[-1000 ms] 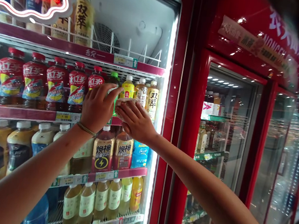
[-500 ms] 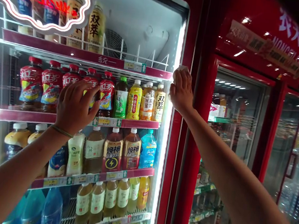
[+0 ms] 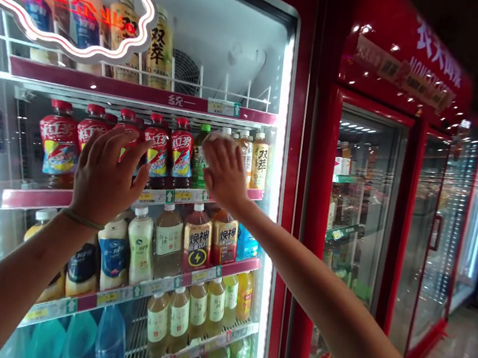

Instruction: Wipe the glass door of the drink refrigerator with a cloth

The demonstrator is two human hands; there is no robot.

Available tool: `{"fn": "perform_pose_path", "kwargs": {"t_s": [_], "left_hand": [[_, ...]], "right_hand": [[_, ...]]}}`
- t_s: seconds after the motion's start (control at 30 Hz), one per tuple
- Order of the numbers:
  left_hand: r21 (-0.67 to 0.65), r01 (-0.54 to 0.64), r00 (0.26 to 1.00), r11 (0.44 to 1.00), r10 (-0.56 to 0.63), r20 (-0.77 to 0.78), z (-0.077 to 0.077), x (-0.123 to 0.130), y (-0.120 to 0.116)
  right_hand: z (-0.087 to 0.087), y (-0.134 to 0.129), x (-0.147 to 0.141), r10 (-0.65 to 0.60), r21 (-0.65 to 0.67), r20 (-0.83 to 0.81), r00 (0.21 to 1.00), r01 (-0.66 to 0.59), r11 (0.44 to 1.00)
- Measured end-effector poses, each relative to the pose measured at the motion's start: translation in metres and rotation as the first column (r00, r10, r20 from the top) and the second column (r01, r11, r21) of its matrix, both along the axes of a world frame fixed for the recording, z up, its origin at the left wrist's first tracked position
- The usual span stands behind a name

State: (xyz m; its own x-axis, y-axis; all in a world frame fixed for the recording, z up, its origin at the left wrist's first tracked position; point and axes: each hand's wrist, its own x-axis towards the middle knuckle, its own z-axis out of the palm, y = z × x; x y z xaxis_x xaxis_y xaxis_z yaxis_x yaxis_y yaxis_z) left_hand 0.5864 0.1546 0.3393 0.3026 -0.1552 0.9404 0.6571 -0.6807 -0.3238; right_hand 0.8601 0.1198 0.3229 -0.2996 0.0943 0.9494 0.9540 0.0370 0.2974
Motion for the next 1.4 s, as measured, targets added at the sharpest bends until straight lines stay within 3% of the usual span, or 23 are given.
{"fn": "perform_pose_path", "kwargs": {"t_s": [0.1, 0.2, 0.3, 0.33, 0.4, 0.47, 0.57, 0.67, 0.73, 0.83, 0.9, 0.97, 1.03, 1.1, 1.2, 1.27, 1.33, 1.4], "left_hand": [[-0.026, 0.033, 0.999, 0.999, -0.032, 0.011, -0.002, -0.009, 0.001], [-0.013, 0.035, 0.999, 0.999, -0.035, 0.027, -0.008, -0.017, 0.003], [0.008, 0.008, 1.000, 1.000, -0.008, 0.009, -0.016, -0.029, 0.009], [0.027, -0.012, 1.000, 1.000, 0.012, 0.005, -0.018, -0.034, 0.012], [0.063, -0.068, 0.998, 0.996, 0.069, -0.013, -0.022, -0.049, 0.016], [0.086, -0.115, 0.993, 0.990, 0.117, -0.018, -0.025, -0.065, 0.020], [0.085, -0.151, 0.988, 0.985, 0.153, -0.007, -0.026, -0.082, 0.022], [0.095, -0.177, 0.984, 0.980, 0.177, 0.012, -0.028, -0.087, 0.026], [0.113, -0.183, 0.983, 0.977, 0.181, 0.026, -0.029, -0.085, 0.029], [0.111, -0.179, 0.984, 0.978, 0.176, 0.034, -0.030, -0.084, 0.032], [0.101, -0.176, 0.984, 0.979, 0.174, 0.030, -0.031, -0.084, 0.033], [0.098, -0.171, 0.985, 0.980, 0.170, 0.024, -0.032, -0.085, 0.034], [0.094, -0.164, 0.986, 0.982, 0.162, 0.024, -0.033, -0.086, 0.035], [0.094, -0.161, 0.987, 0.982, 0.159, 0.027, -0.033, -0.087, 0.036], [0.105, -0.167, 0.986, 0.980, 0.165, 0.030, -0.034, -0.086, 0.036], [0.114, -0.166, 0.986, 0.979, 0.164, 0.031, -0.034, -0.086, 0.036], [0.117, -0.167, 0.986, 0.979, 0.164, 0.030, -0.035, -0.086, 0.036], [0.114, -0.170, 0.985, 0.979, 0.168, 0.023, -0.035, -0.087, 0.037]], "right_hand": [[-0.036, -0.008, -0.030, -0.044, -0.124, 0.170, 0.984, 0.066, 0.990], [-0.040, -0.014, -0.030, -0.038, -0.178, 0.389, 0.920, 0.115, 0.977], [-0.001, -0.015, 0.002, -0.011, -0.196, 0.475, 0.880, 0.118, 0.973], [0.019, -0.016, 0.018, -0.027, -0.173, 0.410, 0.912, 0.107, 0.979], [0.058, -0.015, 0.052, -0.059, -0.053, 0.109, 0.992, 0.065, 0.996], [0.089, -0.011, 0.078, -0.024, 0.043, -0.102, 0.995, 0.028, 0.999], [0.106, 0.002, 0.080, 0.049, 0.166, -0.297, 0.954, 0.001, 0.986], [0.086, 0.016, 0.029, 0.089, 0.188, -0.257, 0.962, -0.041, 0.981], [0.053, 0.020, -0.019, 0.097, 0.109, -0.109, 0.989, -0.085, 0.990], [-0.009, 0.018, -0.078, 0.128, -0.051, 0.120, 0.985, -0.122, 0.991], [-0.041, 0.015, -0.098, 0.158, -0.151, 0.274, 0.949, -0.120, 0.981], [-0.052, 0.010, -0.100, 0.196, -0.240, 0.416, 0.888, -0.101, 0.966], [-0.037, 0.006, -0.089, 0.210, -0.295, 0.487, 0.848, -0.066, 0.953], [0.000, 0.003, -0.069, 0.168, -0.280, 0.436, 0.884, -0.045, 0.959], [0.067, 0.004, -0.041, 0.071, -0.116, 0.152, 0.986, -0.053, 0.992], [0.099, 0.010, -0.036, 0.065, 0.007, -0.020, 0.998, -0.064, 0.998], [0.108, 0.017, -0.047, 0.085, 0.080, -0.104, 0.991, -0.077, 0.994], [0.092, 0.024, -0.073, 0.103, 0.064, -0.073, 0.992, -0.099, 0.993]]}}
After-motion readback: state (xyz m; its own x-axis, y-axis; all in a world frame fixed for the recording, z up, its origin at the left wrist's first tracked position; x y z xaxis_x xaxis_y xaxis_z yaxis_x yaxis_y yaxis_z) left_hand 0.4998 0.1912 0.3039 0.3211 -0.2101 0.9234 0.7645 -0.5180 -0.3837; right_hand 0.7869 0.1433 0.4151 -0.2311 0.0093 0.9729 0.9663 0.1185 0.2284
